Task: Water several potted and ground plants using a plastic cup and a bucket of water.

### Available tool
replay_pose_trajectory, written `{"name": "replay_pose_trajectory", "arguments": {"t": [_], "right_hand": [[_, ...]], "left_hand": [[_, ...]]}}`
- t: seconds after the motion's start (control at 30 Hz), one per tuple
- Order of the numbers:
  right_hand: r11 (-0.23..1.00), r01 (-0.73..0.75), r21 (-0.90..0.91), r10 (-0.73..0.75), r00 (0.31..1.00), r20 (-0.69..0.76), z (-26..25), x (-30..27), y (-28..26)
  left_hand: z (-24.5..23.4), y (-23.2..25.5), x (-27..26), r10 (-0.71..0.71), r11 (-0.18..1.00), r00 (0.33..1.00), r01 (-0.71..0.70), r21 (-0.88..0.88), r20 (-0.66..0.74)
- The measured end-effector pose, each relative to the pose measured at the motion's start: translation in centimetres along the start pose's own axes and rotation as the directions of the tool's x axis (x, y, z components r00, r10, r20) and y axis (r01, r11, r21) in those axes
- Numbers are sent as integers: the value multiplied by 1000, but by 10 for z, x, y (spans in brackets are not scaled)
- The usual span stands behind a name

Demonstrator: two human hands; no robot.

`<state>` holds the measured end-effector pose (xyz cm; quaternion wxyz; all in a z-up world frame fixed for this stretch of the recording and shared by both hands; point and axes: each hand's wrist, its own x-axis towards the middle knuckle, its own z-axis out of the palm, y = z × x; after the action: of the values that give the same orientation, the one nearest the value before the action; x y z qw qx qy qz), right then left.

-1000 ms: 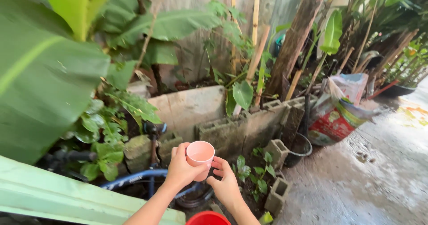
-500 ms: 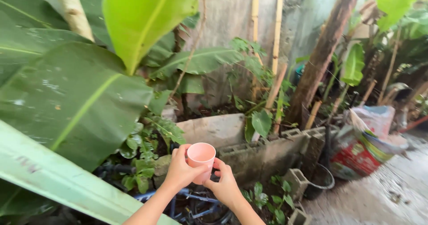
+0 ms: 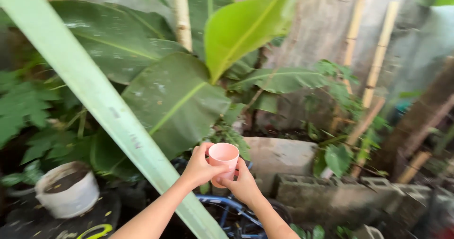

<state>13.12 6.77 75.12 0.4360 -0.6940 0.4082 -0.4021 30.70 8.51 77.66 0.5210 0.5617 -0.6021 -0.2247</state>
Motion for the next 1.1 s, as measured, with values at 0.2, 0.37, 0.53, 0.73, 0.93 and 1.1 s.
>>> {"name": "replay_pose_trajectory", "arguments": {"t": [0.2, 0.37, 0.53, 0.73, 0.93, 1.1], "right_hand": [[995, 94, 19, -96, 986, 138, 59, 13, -34], [983, 164, 79, -178, 955, 238, 118, 27, -59], [990, 132, 59, -144, 939, 313, 183, 40, -96], [988, 151, 40, -155, 928, 338, 273, 67, -120], [966, 224, 126, -255, 902, 350, 370, 96, -136], [971, 222, 87, -238, 892, 385, 433, 98, -174]], "left_hand": [[-77, -1, -17, -129, 992, 991, 129, -3, -35], [-142, -15, -23, -155, 987, 981, 159, 21, -113], [-216, -28, -30, -169, 985, 971, 172, 2, -166], [-307, -61, -31, -171, 984, 962, 179, 15, -213], [-400, -70, -45, -263, 964, 938, 262, -34, -228], [-469, -102, -55, -313, 949, 917, 292, -118, -247]]}}
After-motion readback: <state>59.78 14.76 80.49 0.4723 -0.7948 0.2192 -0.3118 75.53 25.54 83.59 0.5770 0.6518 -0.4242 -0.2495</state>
